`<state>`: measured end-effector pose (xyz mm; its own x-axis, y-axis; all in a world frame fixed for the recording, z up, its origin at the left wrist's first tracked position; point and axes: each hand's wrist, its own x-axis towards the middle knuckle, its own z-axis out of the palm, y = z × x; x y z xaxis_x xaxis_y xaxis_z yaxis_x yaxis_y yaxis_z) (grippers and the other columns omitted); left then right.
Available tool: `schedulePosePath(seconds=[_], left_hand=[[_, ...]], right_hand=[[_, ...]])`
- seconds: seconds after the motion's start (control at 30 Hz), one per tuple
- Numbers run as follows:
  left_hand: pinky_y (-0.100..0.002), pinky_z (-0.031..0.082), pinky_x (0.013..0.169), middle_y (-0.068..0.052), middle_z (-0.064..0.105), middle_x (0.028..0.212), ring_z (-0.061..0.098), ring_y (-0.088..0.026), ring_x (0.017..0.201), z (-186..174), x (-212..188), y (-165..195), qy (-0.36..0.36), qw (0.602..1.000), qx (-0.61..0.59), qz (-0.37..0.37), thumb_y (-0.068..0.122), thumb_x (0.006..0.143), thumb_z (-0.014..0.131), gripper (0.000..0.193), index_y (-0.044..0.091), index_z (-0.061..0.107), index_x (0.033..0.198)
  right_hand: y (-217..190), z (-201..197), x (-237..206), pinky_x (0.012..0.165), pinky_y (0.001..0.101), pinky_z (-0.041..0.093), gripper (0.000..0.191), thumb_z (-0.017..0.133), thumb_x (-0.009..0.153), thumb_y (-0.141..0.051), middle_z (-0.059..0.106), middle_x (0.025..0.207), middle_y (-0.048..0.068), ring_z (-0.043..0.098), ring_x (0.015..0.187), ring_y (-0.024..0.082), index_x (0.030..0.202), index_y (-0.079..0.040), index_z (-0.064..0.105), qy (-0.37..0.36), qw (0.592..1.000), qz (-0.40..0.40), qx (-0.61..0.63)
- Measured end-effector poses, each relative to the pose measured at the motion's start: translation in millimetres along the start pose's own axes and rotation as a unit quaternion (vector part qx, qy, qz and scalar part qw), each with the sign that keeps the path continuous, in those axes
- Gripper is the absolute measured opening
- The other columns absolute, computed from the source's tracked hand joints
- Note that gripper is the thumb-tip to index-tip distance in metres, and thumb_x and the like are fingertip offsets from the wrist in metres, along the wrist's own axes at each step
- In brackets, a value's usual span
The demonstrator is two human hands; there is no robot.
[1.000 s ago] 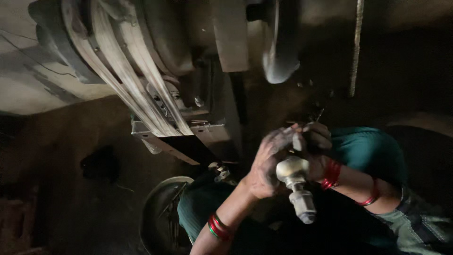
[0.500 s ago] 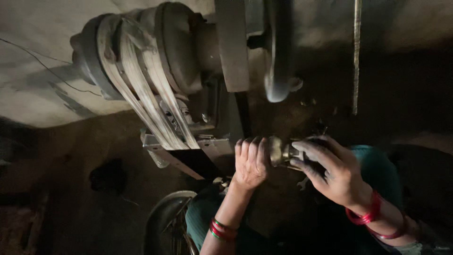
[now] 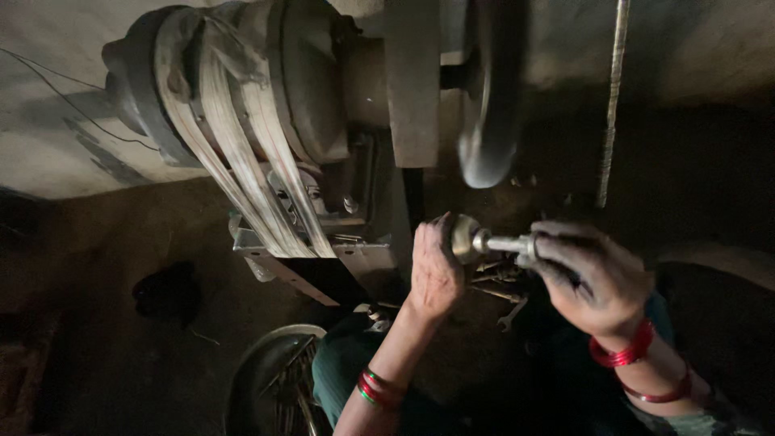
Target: The person sits on the floor and holds a metal valve-like component against a spinning grinding wheel, rotating and repositioning the part by hand to grind and smooth its surfaces. They repeatedly turn the part over and grind different sides, then handle the finished piece.
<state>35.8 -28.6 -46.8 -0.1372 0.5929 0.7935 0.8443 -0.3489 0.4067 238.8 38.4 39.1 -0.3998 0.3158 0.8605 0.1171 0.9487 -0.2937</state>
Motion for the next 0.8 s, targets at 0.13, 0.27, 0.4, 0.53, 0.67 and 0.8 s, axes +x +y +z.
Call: schedulePosePath(seconds=[0.13,0.27,0.4,0.53,0.67,0.8], left_hand=[[-0.052,0.049,0.1,-0.029,0.055,0.128,0.059,-0.044,0.11,14,2,-6,0.027,0.999,0.033,0.018,0.0,0.079,0.073,0.074,-0.013,0.036,0.141],[-0.051,0.052,0.101,-0.03,0.054,0.13,0.059,-0.044,0.111,22,5,-3,0.063,0.996,0.066,-0.002,-0.005,0.08,0.066,0.071,-0.014,0.034,0.143],[-0.051,0.051,0.086,-0.029,0.057,0.122,0.058,-0.044,0.102,22,13,-4,0.061,0.994,0.093,-0.023,0.011,0.082,0.078,0.072,-0.014,0.039,0.137],[-0.05,0.052,0.086,-0.027,0.059,0.122,0.059,-0.042,0.102,19,20,-8,-0.013,0.99,0.138,-0.007,0.011,0.086,0.072,0.062,-0.011,0.043,0.136],[-0.051,0.052,0.091,-0.026,0.06,0.125,0.06,-0.043,0.11,17,25,-9,0.004,0.988,0.151,-0.016,0.016,0.087,0.069,0.064,-0.012,0.042,0.138],[-0.05,0.054,0.094,-0.023,0.061,0.124,0.062,-0.041,0.115,14,33,-10,-0.014,0.986,0.164,-0.03,0.019,0.092,0.068,0.061,-0.011,0.044,0.139]], right_hand=[[6,0,5,0.087,0.0339,0.066,0.039,0.085,0.085,-0.01,0.073,0.117,0.017,0.076,0.106,0.027,0.117,-0.002,0.064,-0.012,1.0,-0.009,0.002],[8,1,12,0.089,0.0327,0.066,0.04,0.085,0.087,-0.011,0.073,0.117,0.015,0.076,0.106,0.026,0.119,-0.003,0.063,-0.003,1.0,-0.01,0.01],[17,-1,19,0.087,0.033,0.065,0.043,0.086,0.087,-0.012,0.074,0.114,0.014,0.076,0.104,0.026,0.122,-0.001,0.064,0.004,1.0,-0.021,-0.007],[26,-3,22,0.087,0.0326,0.064,0.046,0.088,0.088,-0.015,0.074,0.117,0.015,0.076,0.104,0.026,0.125,-0.001,0.065,0.002,0.999,0.0,-0.048],[33,1,25,0.084,0.0308,0.064,0.047,0.089,0.088,-0.017,0.075,0.116,0.014,0.077,0.102,0.025,0.125,-0.001,0.065,0.008,0.999,0.004,-0.051],[37,7,24,0.082,0.0289,0.064,0.047,0.089,0.088,-0.017,0.076,0.114,0.013,0.077,0.096,0.022,0.126,-0.001,0.067,0.019,0.998,0.031,-0.049]])
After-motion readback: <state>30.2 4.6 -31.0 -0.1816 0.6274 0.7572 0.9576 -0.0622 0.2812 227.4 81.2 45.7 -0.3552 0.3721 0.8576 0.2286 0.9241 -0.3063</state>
